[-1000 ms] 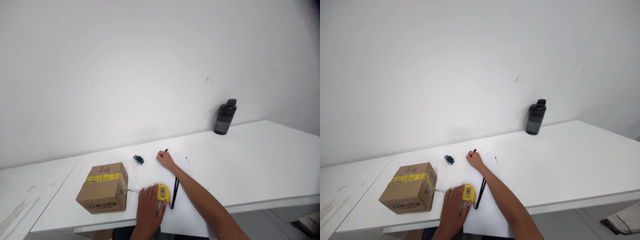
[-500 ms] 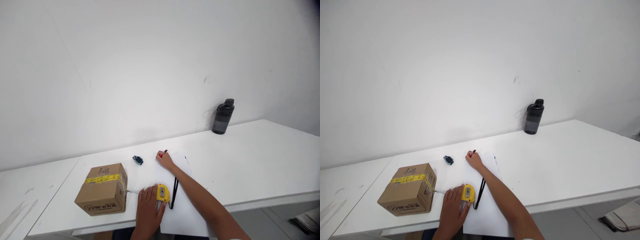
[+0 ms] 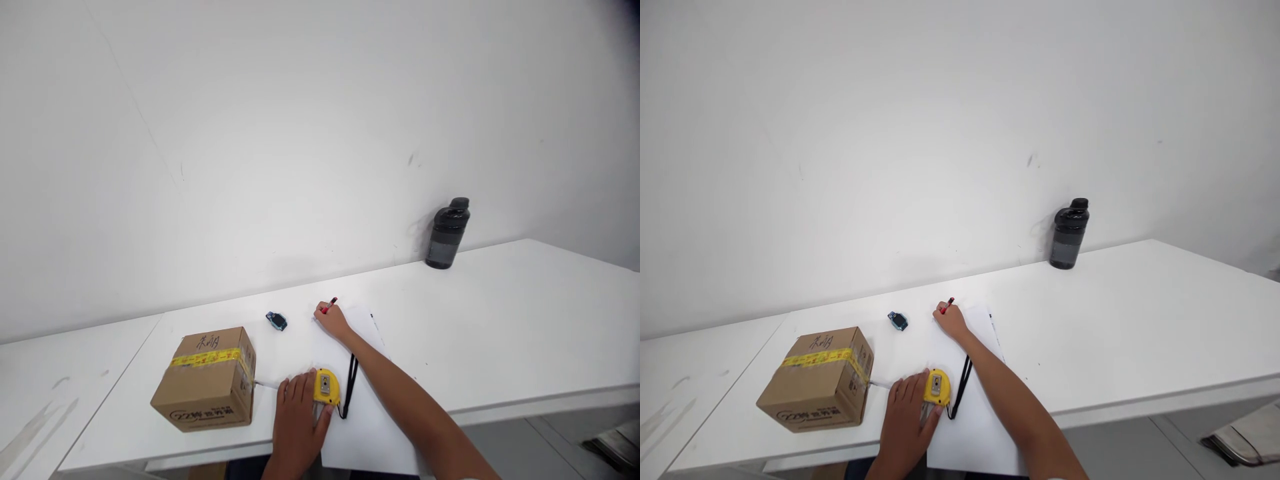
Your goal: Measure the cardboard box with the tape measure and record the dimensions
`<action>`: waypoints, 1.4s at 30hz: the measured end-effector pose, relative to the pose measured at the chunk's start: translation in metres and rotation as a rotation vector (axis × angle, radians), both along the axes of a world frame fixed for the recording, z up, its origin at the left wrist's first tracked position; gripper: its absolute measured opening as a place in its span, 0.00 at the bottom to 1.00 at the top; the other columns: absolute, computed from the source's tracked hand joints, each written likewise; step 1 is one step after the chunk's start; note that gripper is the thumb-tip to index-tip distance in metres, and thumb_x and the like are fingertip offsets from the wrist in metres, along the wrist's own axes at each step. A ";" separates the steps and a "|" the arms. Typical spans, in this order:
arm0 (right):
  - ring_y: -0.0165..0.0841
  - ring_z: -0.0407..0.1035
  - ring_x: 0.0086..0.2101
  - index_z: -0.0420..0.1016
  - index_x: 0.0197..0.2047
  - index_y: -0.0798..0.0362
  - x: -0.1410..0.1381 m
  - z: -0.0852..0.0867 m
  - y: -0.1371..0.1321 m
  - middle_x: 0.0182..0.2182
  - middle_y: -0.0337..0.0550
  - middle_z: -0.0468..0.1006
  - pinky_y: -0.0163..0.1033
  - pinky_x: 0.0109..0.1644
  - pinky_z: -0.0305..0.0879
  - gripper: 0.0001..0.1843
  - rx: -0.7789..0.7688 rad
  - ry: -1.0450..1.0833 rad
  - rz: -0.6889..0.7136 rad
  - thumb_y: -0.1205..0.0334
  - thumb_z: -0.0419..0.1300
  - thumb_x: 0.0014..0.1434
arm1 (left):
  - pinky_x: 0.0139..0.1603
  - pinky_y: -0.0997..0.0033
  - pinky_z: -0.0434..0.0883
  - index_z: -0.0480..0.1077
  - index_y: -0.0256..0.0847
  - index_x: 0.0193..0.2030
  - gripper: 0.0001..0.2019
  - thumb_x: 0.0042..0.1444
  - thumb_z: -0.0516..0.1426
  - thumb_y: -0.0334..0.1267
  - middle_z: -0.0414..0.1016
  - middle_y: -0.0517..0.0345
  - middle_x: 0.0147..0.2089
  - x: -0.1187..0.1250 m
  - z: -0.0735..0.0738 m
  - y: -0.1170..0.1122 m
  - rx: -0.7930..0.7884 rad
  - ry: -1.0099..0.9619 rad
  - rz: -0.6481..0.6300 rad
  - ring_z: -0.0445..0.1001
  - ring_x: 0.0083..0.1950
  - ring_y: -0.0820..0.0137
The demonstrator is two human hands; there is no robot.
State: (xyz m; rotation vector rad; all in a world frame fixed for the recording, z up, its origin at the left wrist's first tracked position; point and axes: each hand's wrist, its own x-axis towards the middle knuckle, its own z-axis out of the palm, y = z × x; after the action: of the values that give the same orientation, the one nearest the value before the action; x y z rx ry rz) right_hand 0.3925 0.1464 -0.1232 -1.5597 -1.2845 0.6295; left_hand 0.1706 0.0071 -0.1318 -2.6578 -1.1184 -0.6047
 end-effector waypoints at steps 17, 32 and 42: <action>0.30 0.61 0.25 0.62 0.22 0.50 -0.002 0.001 -0.001 0.19 0.33 0.66 0.33 0.31 0.55 0.07 -0.023 -0.016 -0.051 0.63 0.52 0.49 | 0.61 0.55 0.61 0.59 0.40 0.66 0.26 0.63 0.52 0.46 0.71 0.52 0.61 0.000 0.003 -0.001 0.023 -0.011 -0.002 0.69 0.58 0.60; 0.31 0.61 0.24 0.64 0.24 0.49 -0.002 -0.001 -0.004 0.18 0.34 0.64 0.33 0.30 0.54 0.06 -0.017 -0.077 -0.074 0.63 0.52 0.52 | 0.61 0.55 0.62 0.58 0.41 0.67 0.27 0.63 0.52 0.47 0.71 0.52 0.62 -0.003 -0.004 0.001 0.038 -0.014 -0.008 0.70 0.58 0.60; 0.31 0.66 0.26 0.66 0.25 0.50 -0.001 -0.004 -0.005 0.21 0.35 0.69 0.32 0.31 0.57 0.08 -0.032 -0.173 -0.069 0.63 0.52 0.54 | 0.61 0.56 0.63 0.62 0.43 0.64 0.27 0.60 0.56 0.50 0.74 0.53 0.58 0.001 -0.011 -0.002 -0.036 -0.166 0.006 0.71 0.56 0.60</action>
State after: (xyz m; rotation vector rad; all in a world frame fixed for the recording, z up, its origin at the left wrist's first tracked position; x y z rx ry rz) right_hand 0.3918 0.1414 -0.1269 -1.7082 -1.3471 0.4818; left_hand 0.1716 0.0053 -0.1429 -2.6736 -1.1905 -0.8253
